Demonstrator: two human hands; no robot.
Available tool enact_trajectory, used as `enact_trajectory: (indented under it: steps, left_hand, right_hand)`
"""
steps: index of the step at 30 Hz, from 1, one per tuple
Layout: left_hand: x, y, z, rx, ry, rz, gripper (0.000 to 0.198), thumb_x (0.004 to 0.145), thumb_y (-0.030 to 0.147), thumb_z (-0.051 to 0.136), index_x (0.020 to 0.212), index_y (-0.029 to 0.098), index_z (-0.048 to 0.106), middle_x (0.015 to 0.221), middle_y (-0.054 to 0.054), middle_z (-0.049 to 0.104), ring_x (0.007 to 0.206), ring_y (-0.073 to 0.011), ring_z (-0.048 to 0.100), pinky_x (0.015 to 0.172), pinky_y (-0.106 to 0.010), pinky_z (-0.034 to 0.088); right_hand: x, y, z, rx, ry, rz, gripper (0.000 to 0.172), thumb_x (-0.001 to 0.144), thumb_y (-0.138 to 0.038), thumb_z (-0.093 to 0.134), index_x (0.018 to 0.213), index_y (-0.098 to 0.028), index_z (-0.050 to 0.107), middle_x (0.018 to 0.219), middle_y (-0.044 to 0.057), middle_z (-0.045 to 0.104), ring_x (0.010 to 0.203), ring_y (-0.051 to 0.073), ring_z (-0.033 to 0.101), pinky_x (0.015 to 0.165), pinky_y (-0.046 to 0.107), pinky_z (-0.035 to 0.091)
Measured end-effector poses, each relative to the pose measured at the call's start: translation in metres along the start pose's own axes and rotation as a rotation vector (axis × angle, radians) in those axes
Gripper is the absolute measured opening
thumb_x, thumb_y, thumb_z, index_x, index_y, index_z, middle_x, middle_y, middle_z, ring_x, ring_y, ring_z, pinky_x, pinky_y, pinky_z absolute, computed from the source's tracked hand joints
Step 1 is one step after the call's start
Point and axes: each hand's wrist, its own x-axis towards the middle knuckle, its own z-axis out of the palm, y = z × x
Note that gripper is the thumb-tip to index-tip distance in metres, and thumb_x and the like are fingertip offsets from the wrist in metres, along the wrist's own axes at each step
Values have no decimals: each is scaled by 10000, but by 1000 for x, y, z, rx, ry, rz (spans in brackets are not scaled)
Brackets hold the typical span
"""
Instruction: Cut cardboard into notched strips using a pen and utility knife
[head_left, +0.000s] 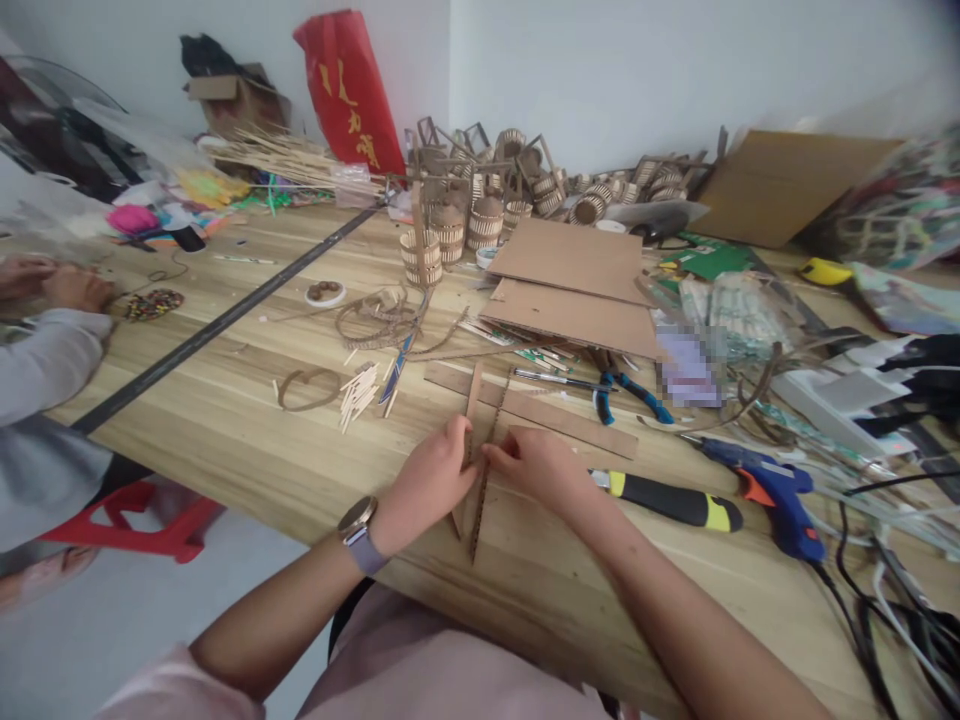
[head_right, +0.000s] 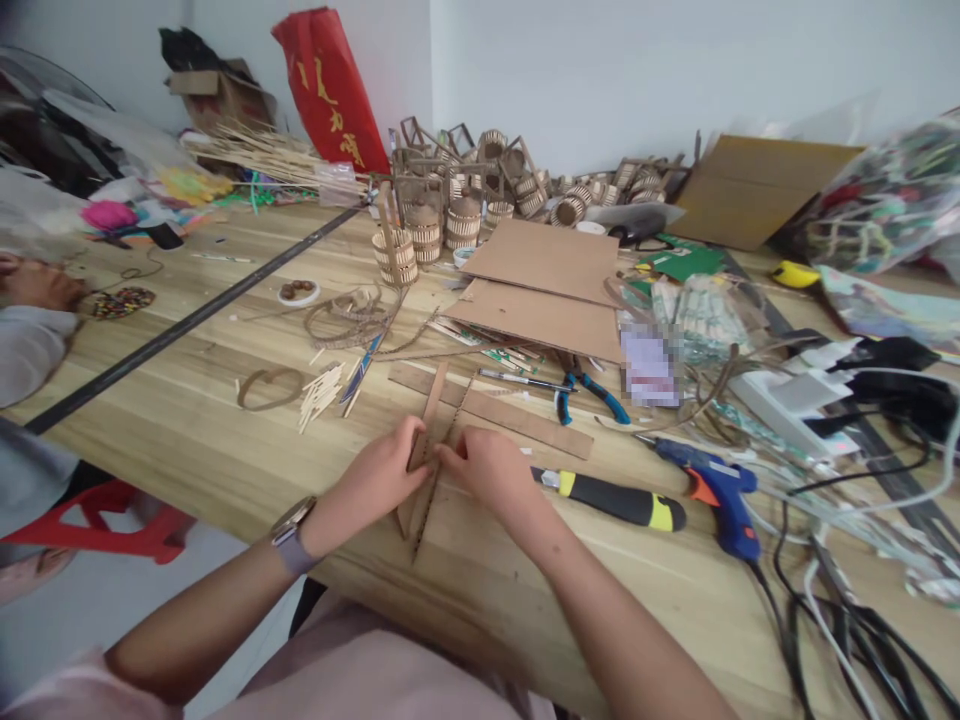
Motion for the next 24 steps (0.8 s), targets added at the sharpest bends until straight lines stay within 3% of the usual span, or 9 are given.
enact_trajectory:
  steps: [4,7,9,10,12,16,19,22,24]
  left_hand:
    - [7,1,-7,-179,-132,-18,412,851,66,531,1241,156,431,912,-69,667,859,-252,662,745,-347,471]
    - [4,-13,-22,-662,-335,-74,502,806,117,573,1271,202,405,811,22,642,736,-174,618,680,-277,439]
    - [0,-25,-34,-1038,-469,-120,614,792,222,637,1342,220,366,920,8,661,757,-154,618,692,-268,446]
    - [-2,-31,-40,-1151,-478,-132,705,789,267,672,1405,235,330,966,2,665,776,-147,619,706,-267,448]
    - [-3,-41,-47,-1228,-484,-130,782,779,320,730,1446,227,331,879,20,656,726,-128,596,675,-246,424]
    - [2,-45,-46,-1213,-528,-104,594,818,400,709,1304,126,502,742,4,646,653,-125,569,648,-254,404]
    - [9,-41,-39,-1194,-451,-158,486,838,416,652,1206,117,548,722,10,617,622,-120,557,642,-261,401]
    - [14,-37,-35,-1027,-347,-196,460,890,428,546,1232,121,542,766,-19,621,636,-145,565,644,-291,430]
    - [16,-34,-33,-837,-141,-134,523,901,460,528,1309,133,512,1006,-111,664,864,-217,628,765,-358,479]
  right_hand:
    - [11,-1,15,10,45,16,160,863,-260,565,736,-211,647,753,63,725,691,194,648,547,276,286]
    - [9,14,18,45,116,22,151,855,-212,532,728,-215,613,743,60,711,664,189,628,555,276,280]
    - [9,24,17,93,175,20,152,858,-215,499,729,-223,581,718,50,691,639,187,607,563,278,291]
    - [10,28,16,126,203,15,151,856,-230,490,721,-229,558,692,39,675,624,184,594,568,277,301]
    - [12,37,14,203,258,8,166,847,-283,476,688,-244,503,634,16,627,596,177,565,575,276,323]
    - [19,50,12,360,368,35,253,835,-422,444,636,-265,441,561,2,537,558,181,513,549,287,328]
    - [22,54,12,487,379,45,352,819,-541,489,599,-270,451,512,-9,496,511,172,467,503,288,310]
    - [22,53,10,648,307,30,430,812,-636,529,605,-261,488,472,-31,476,450,147,419,454,273,298]
    - [20,49,6,767,250,13,476,805,-696,542,635,-253,510,465,-46,467,416,128,384,428,262,288]
